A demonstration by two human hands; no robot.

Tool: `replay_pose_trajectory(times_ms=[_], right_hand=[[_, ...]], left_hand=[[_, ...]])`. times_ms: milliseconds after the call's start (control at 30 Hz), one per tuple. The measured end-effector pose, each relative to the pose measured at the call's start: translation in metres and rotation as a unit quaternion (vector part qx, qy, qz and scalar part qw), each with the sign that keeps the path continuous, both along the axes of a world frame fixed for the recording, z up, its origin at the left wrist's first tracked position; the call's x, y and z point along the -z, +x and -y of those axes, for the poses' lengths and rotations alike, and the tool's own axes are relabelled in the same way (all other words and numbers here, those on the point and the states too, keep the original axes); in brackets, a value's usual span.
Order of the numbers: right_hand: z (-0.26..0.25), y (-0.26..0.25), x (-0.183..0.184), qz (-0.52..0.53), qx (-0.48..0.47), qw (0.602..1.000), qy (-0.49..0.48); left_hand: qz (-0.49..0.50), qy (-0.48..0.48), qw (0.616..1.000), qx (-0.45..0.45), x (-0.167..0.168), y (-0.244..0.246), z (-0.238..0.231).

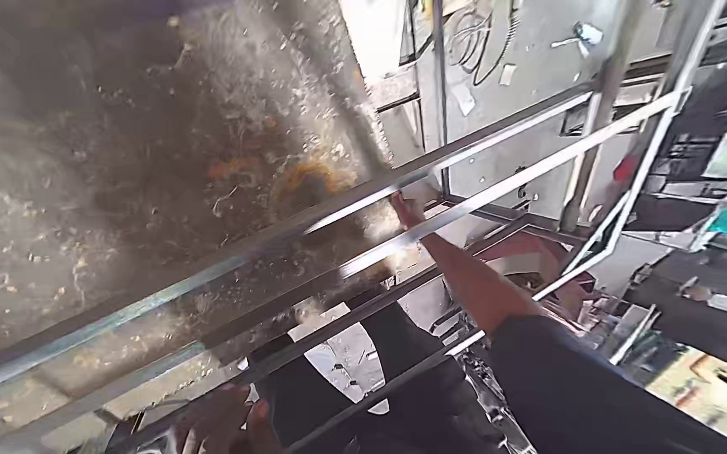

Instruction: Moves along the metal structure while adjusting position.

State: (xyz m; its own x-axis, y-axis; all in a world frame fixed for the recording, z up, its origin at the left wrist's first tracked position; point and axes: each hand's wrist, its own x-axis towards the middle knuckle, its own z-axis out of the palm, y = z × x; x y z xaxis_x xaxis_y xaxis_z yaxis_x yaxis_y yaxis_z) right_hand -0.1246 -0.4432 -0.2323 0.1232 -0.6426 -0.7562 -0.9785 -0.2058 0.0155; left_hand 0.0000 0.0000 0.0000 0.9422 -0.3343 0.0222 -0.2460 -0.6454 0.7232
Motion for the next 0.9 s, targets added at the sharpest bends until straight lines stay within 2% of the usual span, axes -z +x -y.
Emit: replay_pose_trajectory(times_ms=[33, 100, 200, 233, 433, 500, 667, 733, 800, 900], right_hand=[[0.004, 0.000, 0.004, 0.022, -0.002, 1.000, -0.001], [0.007, -0.013, 0.013, 0.053, -0.001, 0.999, -0.006], [0.008, -0.024, 0.023, 0.083, 0.002, 0.996, -0.010], [0.011, -0.022, 0.024, 0.089, 0.012, 0.996, 0.002], [0.004, -0.025, 0.008, 0.046, 0.055, 0.996, 0.058], [0.022, -0.007, 0.012, 0.072, 0.034, 0.997, 0.025], [0.006, -0.035, -0.002, 0.141, 0.019, 0.990, 0.019], [0.002, -0.015, -0.003, 0.203, -0.002, 0.978, 0.054], [-0.006, 0.001, -0.011, 0.217, -0.025, 0.973, 0.078], [-0.014, 0.013, -0.031, 0.157, -0.056, 0.984, 0.055]], left_hand=[[0.014, -0.017, 1.000, 0.012, 0.002, 0.015, 0.035], [-0.003, 0.023, 0.999, 0.049, 0.012, 0.038, 0.091], [-0.017, 0.240, 0.965, 0.103, 0.040, 0.051, 0.154], [-0.012, 0.280, 0.954, 0.108, 0.045, 0.053, 0.163], [-0.047, 0.316, 0.936, 0.144, 0.041, 0.045, 0.161], [-0.021, 0.305, 0.944, 0.128, 0.048, 0.054, 0.176], [-0.055, 0.335, 0.931, 0.137, 0.046, 0.039, 0.172], [-0.043, 0.316, 0.943, 0.095, 0.049, 0.042, 0.169], [-0.043, 0.290, 0.953, 0.072, 0.045, 0.048, 0.160], [-0.079, 0.303, 0.945, 0.098, 0.030, 0.062, 0.158]])
